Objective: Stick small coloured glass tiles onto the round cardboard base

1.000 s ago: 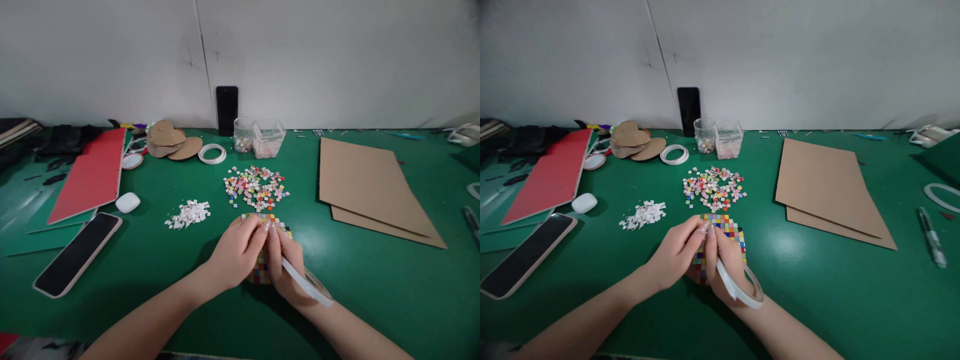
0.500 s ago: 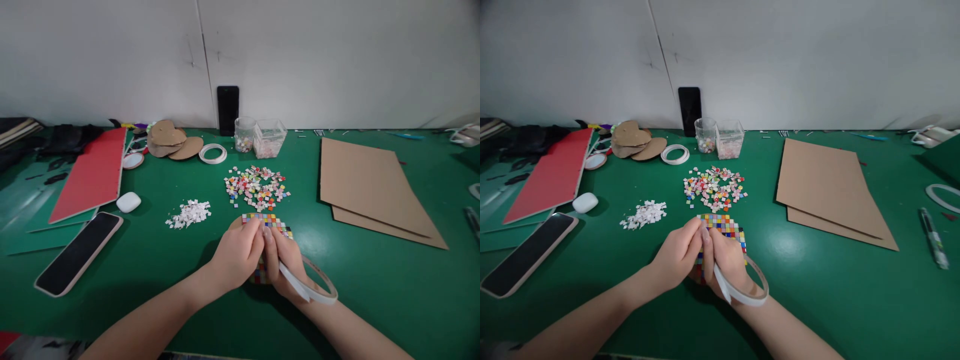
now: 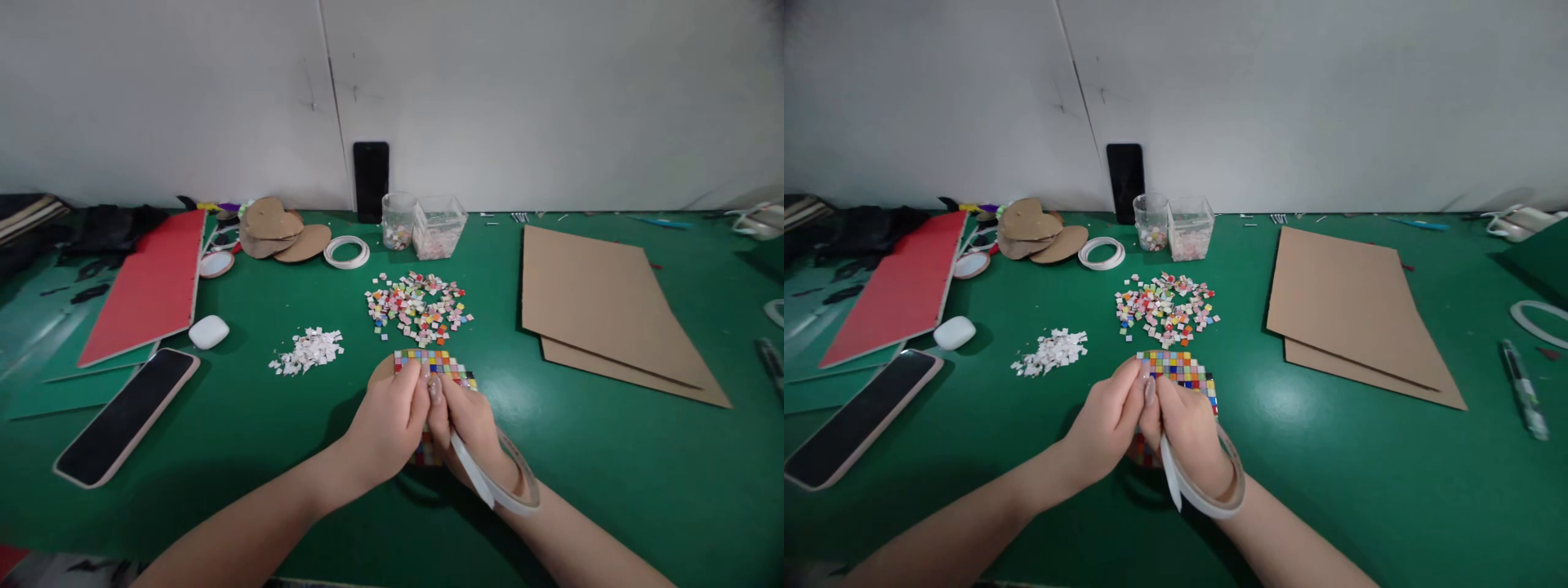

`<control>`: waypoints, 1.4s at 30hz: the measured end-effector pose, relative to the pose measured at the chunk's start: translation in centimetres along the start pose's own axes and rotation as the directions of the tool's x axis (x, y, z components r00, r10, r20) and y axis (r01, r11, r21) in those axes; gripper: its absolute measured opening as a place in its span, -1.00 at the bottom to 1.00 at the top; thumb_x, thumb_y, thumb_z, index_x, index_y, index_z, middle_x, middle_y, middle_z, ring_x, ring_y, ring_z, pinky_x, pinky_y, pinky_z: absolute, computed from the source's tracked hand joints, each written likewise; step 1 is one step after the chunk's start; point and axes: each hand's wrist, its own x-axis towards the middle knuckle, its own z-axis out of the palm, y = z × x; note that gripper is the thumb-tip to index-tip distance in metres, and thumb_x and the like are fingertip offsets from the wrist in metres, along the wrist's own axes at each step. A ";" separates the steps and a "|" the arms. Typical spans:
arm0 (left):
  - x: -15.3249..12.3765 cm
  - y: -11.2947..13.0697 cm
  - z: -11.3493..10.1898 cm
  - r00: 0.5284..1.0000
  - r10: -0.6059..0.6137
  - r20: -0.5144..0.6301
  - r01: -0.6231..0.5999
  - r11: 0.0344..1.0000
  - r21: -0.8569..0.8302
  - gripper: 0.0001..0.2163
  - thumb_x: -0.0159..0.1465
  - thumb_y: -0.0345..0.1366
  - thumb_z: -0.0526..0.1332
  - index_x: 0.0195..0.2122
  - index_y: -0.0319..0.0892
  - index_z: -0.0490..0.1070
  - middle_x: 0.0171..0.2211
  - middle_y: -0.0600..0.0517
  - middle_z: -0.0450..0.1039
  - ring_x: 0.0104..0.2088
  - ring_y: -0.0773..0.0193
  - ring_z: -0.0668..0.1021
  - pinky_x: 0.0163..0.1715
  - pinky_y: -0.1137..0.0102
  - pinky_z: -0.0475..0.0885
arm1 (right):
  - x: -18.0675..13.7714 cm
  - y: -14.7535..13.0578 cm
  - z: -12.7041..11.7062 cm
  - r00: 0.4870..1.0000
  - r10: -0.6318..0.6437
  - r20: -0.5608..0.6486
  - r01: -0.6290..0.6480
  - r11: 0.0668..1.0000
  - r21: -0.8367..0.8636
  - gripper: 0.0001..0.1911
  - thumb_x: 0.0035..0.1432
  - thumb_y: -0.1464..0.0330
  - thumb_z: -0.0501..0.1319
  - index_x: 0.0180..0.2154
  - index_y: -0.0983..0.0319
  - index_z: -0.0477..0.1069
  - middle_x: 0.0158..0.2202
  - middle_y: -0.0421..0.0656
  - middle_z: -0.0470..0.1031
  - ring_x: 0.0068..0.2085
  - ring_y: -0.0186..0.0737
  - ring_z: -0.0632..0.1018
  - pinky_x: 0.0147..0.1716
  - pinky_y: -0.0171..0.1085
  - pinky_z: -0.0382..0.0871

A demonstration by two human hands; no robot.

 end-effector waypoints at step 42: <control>0.8 0.7 -1.3 0.996 0.043 0.084 -0.047 0.998 0.037 -0.82 0.29 -0.36 -0.13 -0.49 -0.13 0.02 -0.55 0.12 0.18 -0.53 0.35 0.28 -0.50 0.43 0.16 | 0.0 -0.1 -0.3 0.975 0.186 0.125 -0.205 0.965 0.163 -0.74 0.26 0.35 -0.12 -0.50 0.18 0.09 -0.61 -0.25 0.22 -0.62 -0.35 0.28 -0.61 -0.34 0.16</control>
